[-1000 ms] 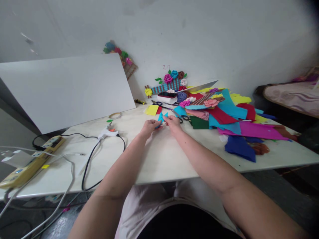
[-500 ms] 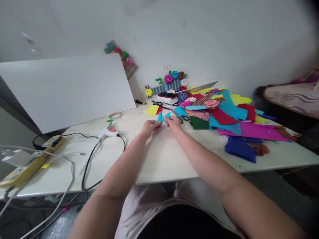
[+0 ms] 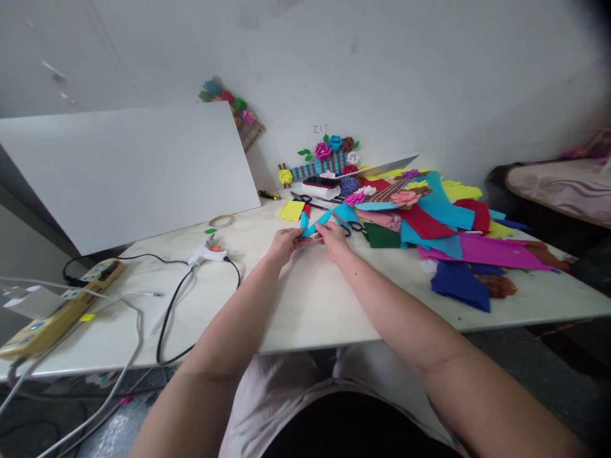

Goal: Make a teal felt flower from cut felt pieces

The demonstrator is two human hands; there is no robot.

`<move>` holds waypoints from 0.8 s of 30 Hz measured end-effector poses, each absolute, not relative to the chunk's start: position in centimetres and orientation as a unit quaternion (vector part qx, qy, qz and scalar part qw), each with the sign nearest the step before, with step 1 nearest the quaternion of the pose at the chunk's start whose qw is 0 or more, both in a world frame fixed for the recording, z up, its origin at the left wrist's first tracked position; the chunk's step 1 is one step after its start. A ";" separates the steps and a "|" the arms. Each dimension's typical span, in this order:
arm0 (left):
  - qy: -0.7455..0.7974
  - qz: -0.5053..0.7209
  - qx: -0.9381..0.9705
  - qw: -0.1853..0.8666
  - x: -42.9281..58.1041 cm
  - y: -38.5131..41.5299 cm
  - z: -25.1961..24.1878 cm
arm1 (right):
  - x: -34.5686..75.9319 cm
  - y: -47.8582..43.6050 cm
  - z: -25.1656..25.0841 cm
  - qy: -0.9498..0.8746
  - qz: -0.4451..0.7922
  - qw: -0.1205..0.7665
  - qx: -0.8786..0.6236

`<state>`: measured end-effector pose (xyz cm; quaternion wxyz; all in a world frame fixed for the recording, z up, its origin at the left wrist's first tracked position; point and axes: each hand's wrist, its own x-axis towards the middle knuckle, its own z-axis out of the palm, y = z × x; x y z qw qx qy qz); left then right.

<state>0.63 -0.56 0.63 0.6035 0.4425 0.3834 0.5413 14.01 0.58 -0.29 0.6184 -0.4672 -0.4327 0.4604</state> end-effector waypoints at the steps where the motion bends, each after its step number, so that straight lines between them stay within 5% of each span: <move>1: 0.382 0.543 0.438 0.606 0.6 -0.6 0.7 | 14.0 0.6 -0.3 -0.433 0.461 0.618 -0.467; 24: 0.477 0.546 0.498 0.476 0.0 -0.3 0.6 | 13.7 -0.1 0.2 -0.511 0.463 0.571 -0.446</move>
